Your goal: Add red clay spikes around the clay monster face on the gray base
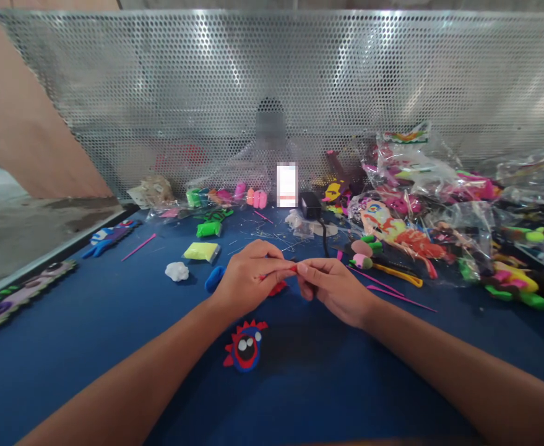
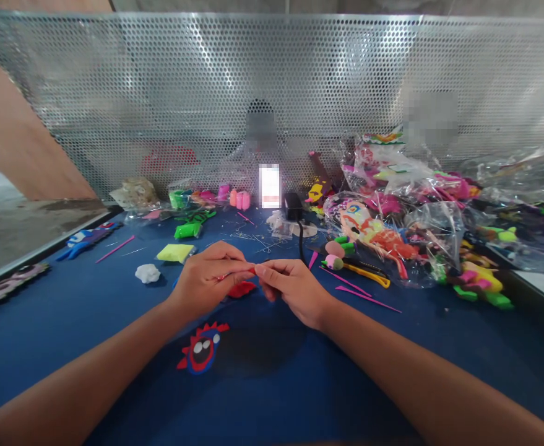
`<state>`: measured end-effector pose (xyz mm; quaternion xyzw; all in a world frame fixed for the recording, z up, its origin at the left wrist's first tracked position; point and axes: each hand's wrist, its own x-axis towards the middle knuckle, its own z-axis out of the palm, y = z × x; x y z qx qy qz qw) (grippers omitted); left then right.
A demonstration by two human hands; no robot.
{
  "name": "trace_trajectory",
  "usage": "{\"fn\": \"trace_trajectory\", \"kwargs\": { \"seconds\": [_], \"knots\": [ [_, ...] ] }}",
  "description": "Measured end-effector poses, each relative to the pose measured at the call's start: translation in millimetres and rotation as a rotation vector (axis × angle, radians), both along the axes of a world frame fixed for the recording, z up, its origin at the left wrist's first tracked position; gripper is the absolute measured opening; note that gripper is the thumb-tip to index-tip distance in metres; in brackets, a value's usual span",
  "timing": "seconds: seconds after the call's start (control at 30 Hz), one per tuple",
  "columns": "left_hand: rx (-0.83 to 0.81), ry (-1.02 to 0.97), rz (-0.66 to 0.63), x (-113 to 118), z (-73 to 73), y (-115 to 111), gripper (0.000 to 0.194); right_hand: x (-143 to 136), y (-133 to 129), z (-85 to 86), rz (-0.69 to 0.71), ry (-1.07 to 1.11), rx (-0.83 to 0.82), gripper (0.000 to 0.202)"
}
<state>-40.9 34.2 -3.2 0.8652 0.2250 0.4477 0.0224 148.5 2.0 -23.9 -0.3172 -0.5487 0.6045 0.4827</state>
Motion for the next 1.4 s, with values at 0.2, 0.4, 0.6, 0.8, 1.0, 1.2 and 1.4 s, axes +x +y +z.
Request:
{"fn": "trace_trajectory", "kwargs": {
  "seconds": [0.2,0.4,0.6,0.8,1.0,1.2,1.4],
  "knots": [
    [0.014,0.016,-0.032,0.2,-1.3,0.0,0.013,3.5,0.8,-1.2,-0.005,-0.050,-0.007,0.025],
    [0.009,0.017,-0.070,1.0,-1.7,-1.4,0.012,2.9,1.6,-3.3,-0.052,-0.088,0.034,0.032],
    [0.054,0.060,-0.075,-1.7,-0.3,0.2,0.012,2.1,0.3,-1.5,0.003,-0.063,0.011,0.035],
    [0.094,0.116,-0.076,-2.8,-2.5,2.2,0.013,1.9,0.3,-2.1,-0.008,-0.083,-0.005,0.024],
    [0.025,0.084,-0.047,-0.9,-3.4,0.9,0.019,2.3,1.7,-2.4,-0.059,-0.134,0.030,0.023],
    [0.022,0.066,-0.054,-1.3,-3.4,1.2,0.015,3.6,1.2,-2.0,-0.051,-0.144,0.048,0.028],
    [0.039,0.045,-0.051,-1.2,-1.3,1.2,0.013,3.6,1.1,-0.1,0.009,-0.039,-0.030,0.032]
  ]
}}
